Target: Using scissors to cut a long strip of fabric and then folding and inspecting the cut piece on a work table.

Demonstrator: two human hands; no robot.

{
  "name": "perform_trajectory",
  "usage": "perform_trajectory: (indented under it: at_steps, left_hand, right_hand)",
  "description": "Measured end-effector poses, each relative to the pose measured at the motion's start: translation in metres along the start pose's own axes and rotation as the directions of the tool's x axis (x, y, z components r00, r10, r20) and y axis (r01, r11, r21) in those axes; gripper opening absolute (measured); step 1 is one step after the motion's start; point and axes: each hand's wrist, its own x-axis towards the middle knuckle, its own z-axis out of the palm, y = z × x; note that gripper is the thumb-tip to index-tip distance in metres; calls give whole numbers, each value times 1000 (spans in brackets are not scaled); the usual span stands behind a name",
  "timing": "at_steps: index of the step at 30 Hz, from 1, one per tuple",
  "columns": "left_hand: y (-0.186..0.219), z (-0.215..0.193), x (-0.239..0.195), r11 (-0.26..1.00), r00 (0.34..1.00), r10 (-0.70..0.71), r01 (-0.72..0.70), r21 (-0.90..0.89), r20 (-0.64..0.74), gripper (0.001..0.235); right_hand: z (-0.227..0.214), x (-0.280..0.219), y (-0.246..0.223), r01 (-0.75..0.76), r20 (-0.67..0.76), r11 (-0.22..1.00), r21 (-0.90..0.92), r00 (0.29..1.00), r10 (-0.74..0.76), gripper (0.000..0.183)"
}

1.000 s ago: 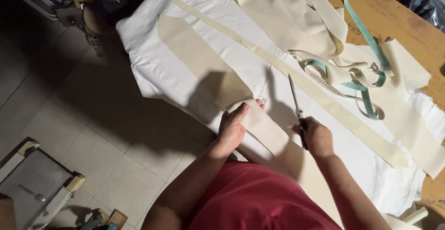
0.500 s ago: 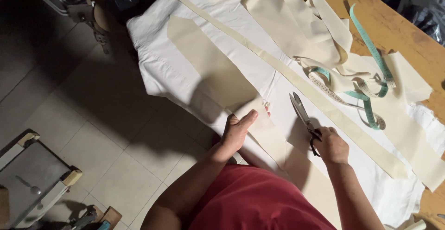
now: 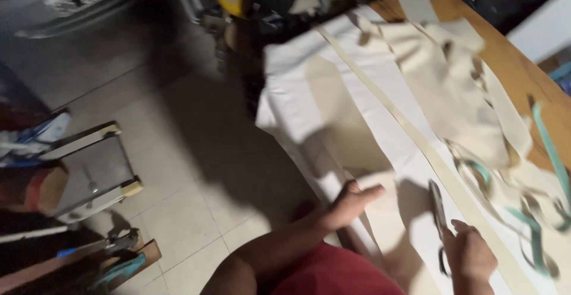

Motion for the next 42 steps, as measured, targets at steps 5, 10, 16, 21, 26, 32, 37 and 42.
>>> perform_trajectory:
  at_steps: [5, 10, 16, 21, 26, 32, 37, 42]
  left_hand:
    - [10, 8, -11, 963, 999, 19, -10, 269, -33, 13]
    - [-5, 5, -13, 972, 989, 135, -143, 185, 55, 15]
    - [31, 22, -37, 904, 1000, 18, -6, 428, -23, 38]
    - [3, 18, -21, 960, 982, -97, 136, 245, -164, 15]
    - [17, 24, -27, 851, 940, 329, -338, 402, 94, 34]
    - [4, 20, -21, 948, 973, 230, -220, 231, -17, 30]
    - [7, 20, -22, 968, 975, 221, -215, 129, -36, 32]
    - [22, 26, -30, 933, 984, 177, -157, 324, -34, 33]
  right_hand:
    - [-63, -77, -81, 220, -31, 692, 687, 961, -275, 41]
    - [-51, -70, -109, 120, 9, 301, 946, 919, -395, 42]
    - [-30, -51, -100, 122, -2, 343, 931, 943, -332, 34]
    - [-9, -28, -82, 302, -151, 341, 890, 902, -404, 21]
    - [-21, -40, -82, 306, -141, 376, 874, 903, -407, 22]
    - [-16, -38, -77, 278, -124, 294, 915, 885, -449, 14]
    - [-9, -32, -78, 315, -165, 262, 912, 868, -468, 10]
    - [-3, -28, -78, 488, -292, 286, 824, 800, -524, 7]
